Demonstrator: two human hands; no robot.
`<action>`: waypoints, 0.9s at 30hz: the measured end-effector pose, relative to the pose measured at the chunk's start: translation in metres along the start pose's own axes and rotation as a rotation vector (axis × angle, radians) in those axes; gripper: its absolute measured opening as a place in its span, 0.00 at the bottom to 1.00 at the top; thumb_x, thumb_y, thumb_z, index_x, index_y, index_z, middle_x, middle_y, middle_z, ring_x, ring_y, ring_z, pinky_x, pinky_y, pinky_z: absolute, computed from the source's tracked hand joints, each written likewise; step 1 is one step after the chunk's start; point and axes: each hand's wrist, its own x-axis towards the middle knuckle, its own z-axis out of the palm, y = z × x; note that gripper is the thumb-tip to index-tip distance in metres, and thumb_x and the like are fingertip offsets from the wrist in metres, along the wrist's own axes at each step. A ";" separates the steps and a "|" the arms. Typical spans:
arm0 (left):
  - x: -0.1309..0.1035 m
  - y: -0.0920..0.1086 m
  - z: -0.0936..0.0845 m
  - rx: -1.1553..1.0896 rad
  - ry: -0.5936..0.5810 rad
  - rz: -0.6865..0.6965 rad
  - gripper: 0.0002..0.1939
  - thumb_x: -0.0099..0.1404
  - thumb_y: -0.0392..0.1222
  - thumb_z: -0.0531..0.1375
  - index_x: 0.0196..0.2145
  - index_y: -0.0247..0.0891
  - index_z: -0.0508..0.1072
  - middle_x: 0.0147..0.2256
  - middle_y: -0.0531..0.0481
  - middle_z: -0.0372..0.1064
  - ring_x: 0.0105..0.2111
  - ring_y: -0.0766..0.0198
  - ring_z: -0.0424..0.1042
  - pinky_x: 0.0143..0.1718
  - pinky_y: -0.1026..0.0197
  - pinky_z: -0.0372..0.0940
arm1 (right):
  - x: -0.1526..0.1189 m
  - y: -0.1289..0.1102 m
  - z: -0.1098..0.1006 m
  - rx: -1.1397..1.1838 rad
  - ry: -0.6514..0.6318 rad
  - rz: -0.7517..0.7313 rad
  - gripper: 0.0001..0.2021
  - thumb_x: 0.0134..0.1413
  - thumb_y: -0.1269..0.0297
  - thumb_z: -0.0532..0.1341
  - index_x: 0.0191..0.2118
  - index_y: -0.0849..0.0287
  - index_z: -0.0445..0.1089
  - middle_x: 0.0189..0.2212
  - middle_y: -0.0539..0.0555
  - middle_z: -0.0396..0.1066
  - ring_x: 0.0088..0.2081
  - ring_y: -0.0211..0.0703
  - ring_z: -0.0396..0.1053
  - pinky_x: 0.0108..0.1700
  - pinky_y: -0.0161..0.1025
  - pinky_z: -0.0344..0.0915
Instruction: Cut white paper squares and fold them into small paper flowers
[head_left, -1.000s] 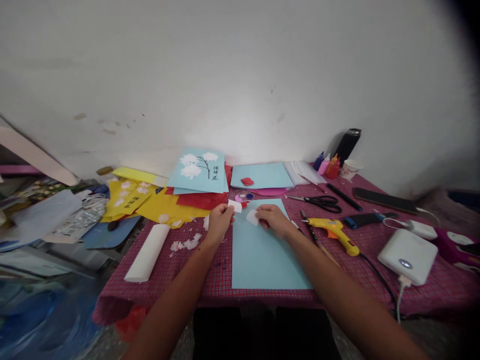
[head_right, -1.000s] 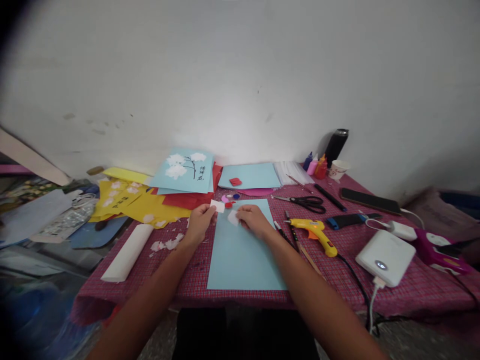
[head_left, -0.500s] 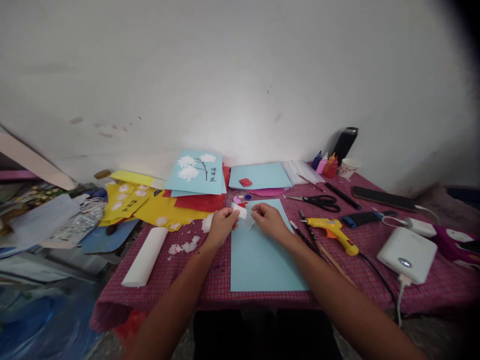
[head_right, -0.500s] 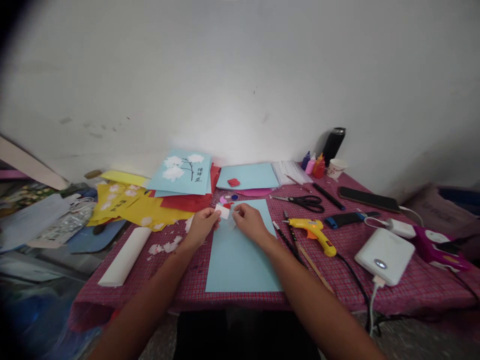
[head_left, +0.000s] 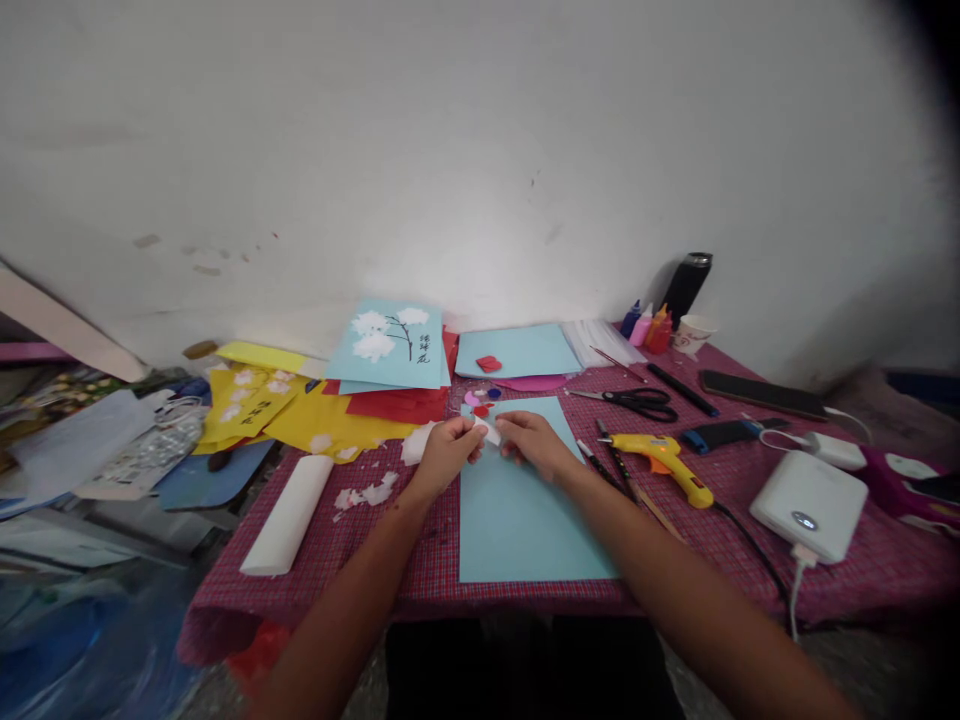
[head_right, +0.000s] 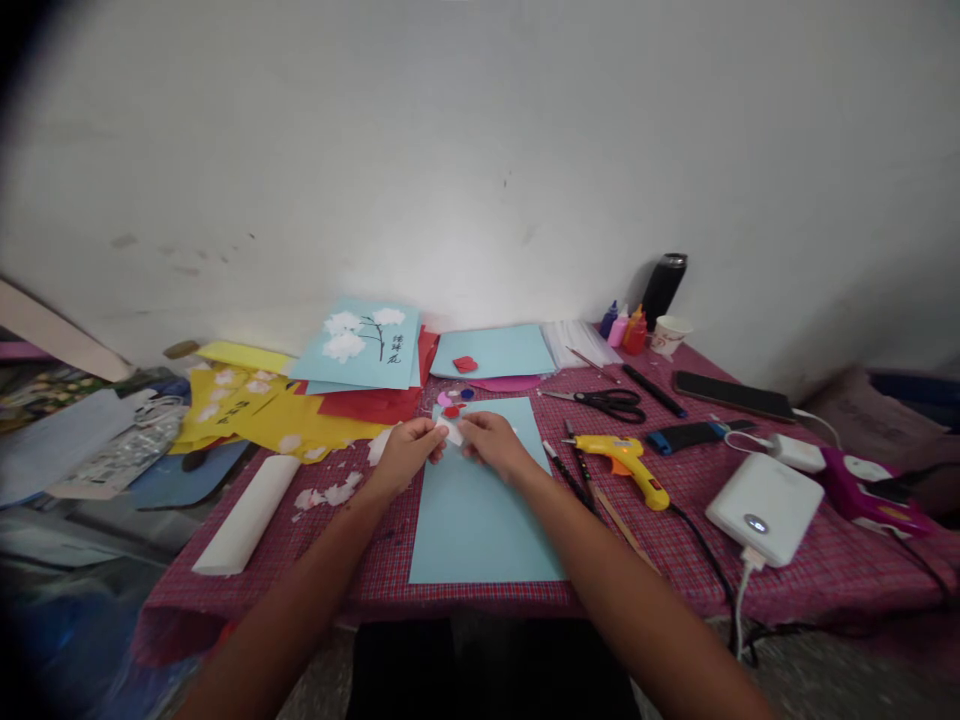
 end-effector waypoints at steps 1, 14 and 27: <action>-0.001 0.001 0.000 0.001 -0.021 0.006 0.16 0.59 0.52 0.59 0.26 0.35 0.69 0.21 0.53 0.66 0.20 0.70 0.64 0.21 0.67 0.58 | -0.001 -0.002 -0.001 0.098 -0.064 0.057 0.14 0.52 0.54 0.59 0.36 0.61 0.70 0.25 0.51 0.68 0.20 0.34 0.63 0.18 0.31 0.53; 0.000 -0.001 -0.002 -0.006 -0.068 0.016 0.15 0.61 0.51 0.57 0.31 0.34 0.72 0.22 0.53 0.65 0.21 0.70 0.63 0.22 0.67 0.58 | 0.000 0.001 -0.005 0.112 0.009 0.038 0.14 0.45 0.56 0.66 0.25 0.62 0.68 0.13 0.46 0.62 0.14 0.30 0.55 0.16 0.30 0.50; 0.001 -0.002 -0.001 -0.104 0.004 -0.052 0.17 0.59 0.54 0.58 0.26 0.34 0.68 0.24 0.51 0.67 0.19 0.71 0.64 0.20 0.67 0.60 | -0.002 -0.003 -0.005 0.091 -0.052 0.014 0.18 0.47 0.50 0.63 0.25 0.63 0.70 0.16 0.49 0.65 0.16 0.32 0.59 0.17 0.31 0.52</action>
